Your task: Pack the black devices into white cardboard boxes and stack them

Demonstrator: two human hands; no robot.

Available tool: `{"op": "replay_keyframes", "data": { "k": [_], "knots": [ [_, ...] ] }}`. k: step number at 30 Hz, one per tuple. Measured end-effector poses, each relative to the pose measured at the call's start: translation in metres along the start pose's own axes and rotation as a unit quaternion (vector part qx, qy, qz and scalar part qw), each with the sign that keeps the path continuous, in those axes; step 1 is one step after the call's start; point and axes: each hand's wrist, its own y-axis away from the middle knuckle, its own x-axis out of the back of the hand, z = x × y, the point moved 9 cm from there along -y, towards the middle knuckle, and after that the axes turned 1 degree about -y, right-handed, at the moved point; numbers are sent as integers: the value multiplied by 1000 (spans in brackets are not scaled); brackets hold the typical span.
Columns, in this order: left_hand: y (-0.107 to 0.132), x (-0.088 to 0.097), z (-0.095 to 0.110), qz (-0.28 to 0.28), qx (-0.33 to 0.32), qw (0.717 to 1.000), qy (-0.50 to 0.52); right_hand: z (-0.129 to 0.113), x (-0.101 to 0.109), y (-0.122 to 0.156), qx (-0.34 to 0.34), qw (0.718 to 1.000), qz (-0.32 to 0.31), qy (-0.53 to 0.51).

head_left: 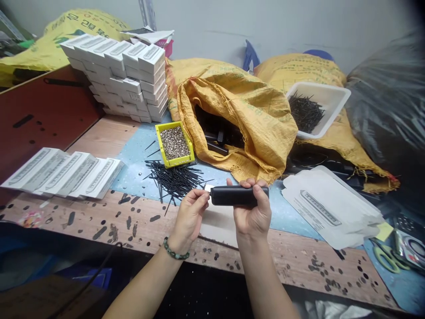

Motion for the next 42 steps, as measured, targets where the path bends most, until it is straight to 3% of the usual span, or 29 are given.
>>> {"op": "replay_keyframes", "data": {
  "k": [3, 7, 10, 14, 17, 19, 22, 24, 25, 27, 28, 29, 30, 31, 32, 33, 35, 39, 40, 42],
  "knots": [
    [1, -6, -6, -26, 35, 999, -15, -2, -5, -3, -3, 998, -44, 48],
    [4, -8, -18, -42, 65, 996, -39, -16, -12, -1, 47, 989, -81, 113],
    [4, -1, -21, -59, 88, 990, -92, -35, -23, 11, 80, 964, -152, 204],
    [-6, 23, 8, -21, 20, 979, -203, -67, -19, 26, 210, 913, -198, 288],
    [-7, 26, 26, -13, -41, 968, -248, -23, -3, 16, 111, 882, -250, 383],
    [-1, 9, 27, -58, -88, 938, -330, 3, 13, 6, 55, 901, -212, 375],
    [17, -33, 16, -168, -198, 837, -482, 14, 39, -4, 29, 966, -72, 246],
    [26, -55, 3, -229, -244, 763, -553, 12, 47, -5, -11, 970, -69, 234],
    [26, -61, -3, -243, -253, 732, -584, 4, 50, -7, -17, 956, -93, 276],
    [18, -63, -10, -243, -253, 672, -653, -37, 68, -16, 42, 893, -112, 434],
    [13, -62, -12, -241, -247, 641, -686, -72, 82, -23, 118, 829, -76, 541],
    [9, -61, -14, -241, -242, 612, -713, -111, 99, -28, 201, 740, 1, 642],
    [5, -60, -14, -241, -240, 590, -732, -142, 116, -33, 238, 646, 61, 723],
    [3, -60, -13, -241, -241, 577, -742, -163, 133, -41, 226, 564, 95, 788],
    [3, -61, -12, -243, -244, 576, -741, -178, 148, -49, 207, 498, 112, 834],
    [4, -62, -9, -245, -249, 587, -730, -191, 159, -56, 190, 451, 118, 864],
    [11, -67, 0, -245, -261, 638, -681, -208, 169, -64, 178, 409, 115, 887],
    [26, -77, 6, -262, -224, 774, -531, -225, 150, -55, 204, 419, 134, 874],
    [28, -80, 1, -272, -191, 805, -491, -223, 138, -46, 219, 433, 139, 863],
    [29, -86, -16, -290, -104, 864, -398, -204, 104, -21, 274, 496, 115, 816]
  ]
}}
